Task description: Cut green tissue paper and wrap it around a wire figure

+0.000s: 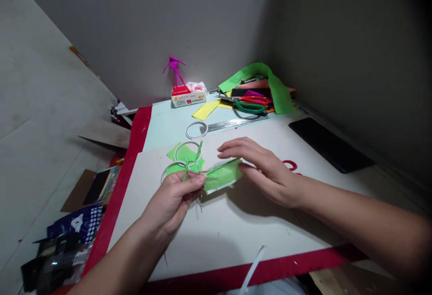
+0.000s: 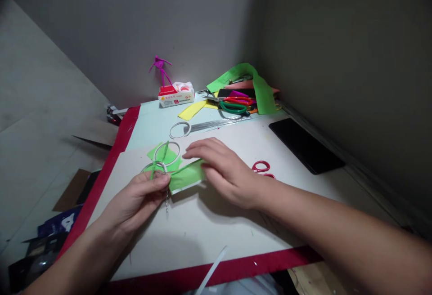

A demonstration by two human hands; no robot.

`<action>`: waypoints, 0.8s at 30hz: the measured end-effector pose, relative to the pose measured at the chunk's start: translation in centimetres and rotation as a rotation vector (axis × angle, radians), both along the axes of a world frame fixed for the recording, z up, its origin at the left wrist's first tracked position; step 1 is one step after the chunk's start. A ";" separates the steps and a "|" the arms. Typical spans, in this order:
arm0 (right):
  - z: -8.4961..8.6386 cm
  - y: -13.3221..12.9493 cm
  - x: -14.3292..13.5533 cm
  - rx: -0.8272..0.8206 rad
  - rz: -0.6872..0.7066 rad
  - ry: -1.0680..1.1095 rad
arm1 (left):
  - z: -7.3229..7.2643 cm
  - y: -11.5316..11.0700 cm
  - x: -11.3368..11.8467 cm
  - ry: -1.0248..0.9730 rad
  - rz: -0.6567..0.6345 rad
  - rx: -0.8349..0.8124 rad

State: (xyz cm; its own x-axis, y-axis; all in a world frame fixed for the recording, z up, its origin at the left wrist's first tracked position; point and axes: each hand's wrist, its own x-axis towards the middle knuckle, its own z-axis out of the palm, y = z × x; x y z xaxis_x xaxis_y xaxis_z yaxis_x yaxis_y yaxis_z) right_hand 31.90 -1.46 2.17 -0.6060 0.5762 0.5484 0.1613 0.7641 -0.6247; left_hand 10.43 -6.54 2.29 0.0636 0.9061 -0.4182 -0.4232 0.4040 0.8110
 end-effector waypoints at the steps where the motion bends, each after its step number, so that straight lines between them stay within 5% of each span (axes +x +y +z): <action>1: -0.1 -0.1 0.0 0.129 0.036 -0.081 | -0.1 0.0 0.0 -0.010 0.009 -0.008; 5: -1.2 -0.9 -0.6 0.588 -0.153 -0.339 | -0.6 0.1 0.1 -0.032 0.005 -0.003; 8: -2.0 -1.3 -1.3 0.733 -0.321 -0.329 | -0.8 0.1 0.3 -0.009 -0.005 0.000; 17: -1.3 -0.9 -1.4 0.641 -0.223 -0.290 | -1.4 0.0 0.8 0.107 -0.060 -0.017; 24: -1.4 -0.8 -1.4 0.291 -0.188 -0.184 | -1.2 -0.1 1.1 0.124 -0.134 -0.080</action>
State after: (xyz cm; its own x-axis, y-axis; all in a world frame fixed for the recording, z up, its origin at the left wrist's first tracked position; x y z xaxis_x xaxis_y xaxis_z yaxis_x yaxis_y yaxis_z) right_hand 30.51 -2.24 0.79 -0.6081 0.5228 0.5974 0.4041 0.8516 -0.3340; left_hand 11.53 -6.60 1.07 0.1243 0.8566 -0.5009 -0.2600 0.5153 0.8166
